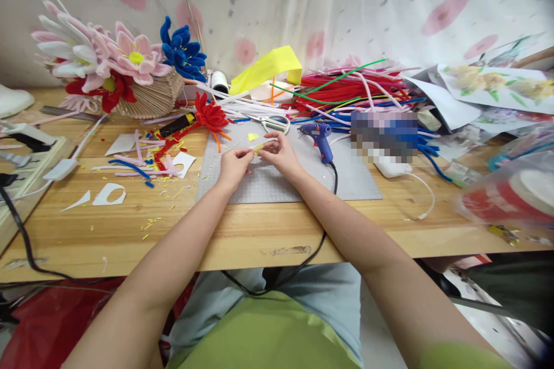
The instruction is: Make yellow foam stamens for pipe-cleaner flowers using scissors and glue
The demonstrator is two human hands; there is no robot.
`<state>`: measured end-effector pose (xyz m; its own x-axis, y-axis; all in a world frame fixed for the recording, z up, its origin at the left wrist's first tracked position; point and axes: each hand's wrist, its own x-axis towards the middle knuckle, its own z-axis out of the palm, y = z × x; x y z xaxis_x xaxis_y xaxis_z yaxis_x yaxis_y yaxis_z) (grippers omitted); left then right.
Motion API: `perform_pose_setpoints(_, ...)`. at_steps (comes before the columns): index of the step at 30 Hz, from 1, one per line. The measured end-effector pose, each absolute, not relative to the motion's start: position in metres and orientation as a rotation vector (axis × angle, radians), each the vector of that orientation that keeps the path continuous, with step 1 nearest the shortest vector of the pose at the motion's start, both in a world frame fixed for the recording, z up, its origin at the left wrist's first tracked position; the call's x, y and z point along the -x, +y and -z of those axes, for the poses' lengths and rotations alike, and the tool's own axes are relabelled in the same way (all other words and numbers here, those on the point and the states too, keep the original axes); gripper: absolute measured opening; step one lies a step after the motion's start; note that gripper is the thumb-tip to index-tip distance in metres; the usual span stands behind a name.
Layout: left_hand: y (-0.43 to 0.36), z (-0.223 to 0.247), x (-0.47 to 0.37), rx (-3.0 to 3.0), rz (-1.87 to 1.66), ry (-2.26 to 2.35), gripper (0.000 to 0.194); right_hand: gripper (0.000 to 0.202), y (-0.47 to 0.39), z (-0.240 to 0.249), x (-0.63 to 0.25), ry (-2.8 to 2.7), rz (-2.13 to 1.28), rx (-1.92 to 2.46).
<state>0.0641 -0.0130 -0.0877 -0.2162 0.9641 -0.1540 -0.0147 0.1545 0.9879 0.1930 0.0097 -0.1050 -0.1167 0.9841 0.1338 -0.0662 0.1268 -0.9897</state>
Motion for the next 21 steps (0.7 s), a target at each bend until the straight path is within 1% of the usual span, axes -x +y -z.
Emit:
perform_pose_setpoints(5,-0.0122,0.0881,-0.0639,-0.988,-1.248,1.433,0.018,0.040,0.0105,0.1061,-0.1922,-1.257,-1.272,1.029)
perform_pose_setpoints(9,-0.0125,0.0852,-0.0615,-0.931,-1.250,1.323,0.020,0.038,0.0101,0.1046,-0.1936,-1.163,-1.340,0.993)
perform_pose_setpoints(17,-0.0122,0.0838,-0.0604,-0.920,-1.253,1.321,0.026,0.042,0.0096,0.1039,-0.1948,-1.179,-1.396,0.938)
perform_pose_setpoints(21,-0.0097,0.0872,-0.0602,-0.931,-1.255,1.354,0.025,0.045,0.0089,0.1045,-0.1945,-1.217,-1.406,0.925)
